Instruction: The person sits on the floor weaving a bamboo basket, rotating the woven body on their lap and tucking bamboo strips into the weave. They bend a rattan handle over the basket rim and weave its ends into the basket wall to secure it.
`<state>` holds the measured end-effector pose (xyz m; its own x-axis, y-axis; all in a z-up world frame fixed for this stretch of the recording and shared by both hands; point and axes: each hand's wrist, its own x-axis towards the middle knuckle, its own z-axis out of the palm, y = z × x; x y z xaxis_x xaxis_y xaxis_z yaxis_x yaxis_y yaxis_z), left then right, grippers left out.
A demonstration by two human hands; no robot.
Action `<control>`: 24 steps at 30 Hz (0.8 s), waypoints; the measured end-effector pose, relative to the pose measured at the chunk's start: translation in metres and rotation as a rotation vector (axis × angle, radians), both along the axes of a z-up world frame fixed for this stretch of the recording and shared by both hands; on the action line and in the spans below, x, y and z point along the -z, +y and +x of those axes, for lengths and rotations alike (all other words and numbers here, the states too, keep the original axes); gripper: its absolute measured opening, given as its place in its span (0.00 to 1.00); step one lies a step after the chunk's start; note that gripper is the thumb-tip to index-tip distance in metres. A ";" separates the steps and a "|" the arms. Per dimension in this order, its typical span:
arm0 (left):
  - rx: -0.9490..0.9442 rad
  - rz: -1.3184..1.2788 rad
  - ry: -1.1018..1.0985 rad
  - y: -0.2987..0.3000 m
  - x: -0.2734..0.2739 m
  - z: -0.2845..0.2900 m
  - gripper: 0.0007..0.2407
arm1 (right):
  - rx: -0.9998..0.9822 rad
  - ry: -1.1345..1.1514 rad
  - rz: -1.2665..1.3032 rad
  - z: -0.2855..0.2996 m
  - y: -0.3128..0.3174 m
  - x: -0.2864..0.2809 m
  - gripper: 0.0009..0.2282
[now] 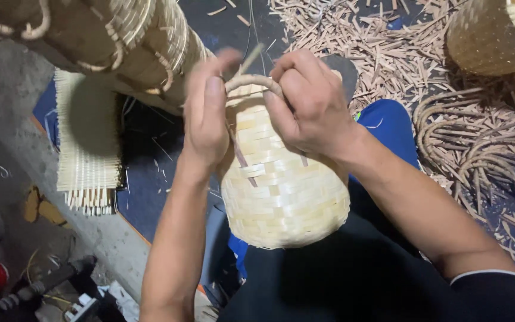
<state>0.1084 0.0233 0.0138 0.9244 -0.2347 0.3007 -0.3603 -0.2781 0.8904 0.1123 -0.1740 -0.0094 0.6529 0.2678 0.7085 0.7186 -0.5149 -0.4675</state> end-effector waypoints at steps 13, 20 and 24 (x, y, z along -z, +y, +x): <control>-0.108 0.681 -0.262 -0.043 0.002 -0.111 0.16 | -0.016 0.028 -0.004 0.015 0.014 0.002 0.07; -0.040 0.777 -0.265 -0.053 0.000 -0.107 0.16 | -0.009 0.026 0.038 0.016 0.009 0.006 0.05; -0.076 0.823 -0.247 -0.058 0.001 -0.104 0.16 | -0.031 0.033 0.042 0.016 0.010 0.008 0.06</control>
<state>0.0045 -0.0349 0.0124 0.8771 -0.4064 0.2561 -0.4711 -0.8319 0.2934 0.1288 -0.1640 -0.0173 0.6680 0.2592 0.6976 0.7178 -0.4720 -0.5119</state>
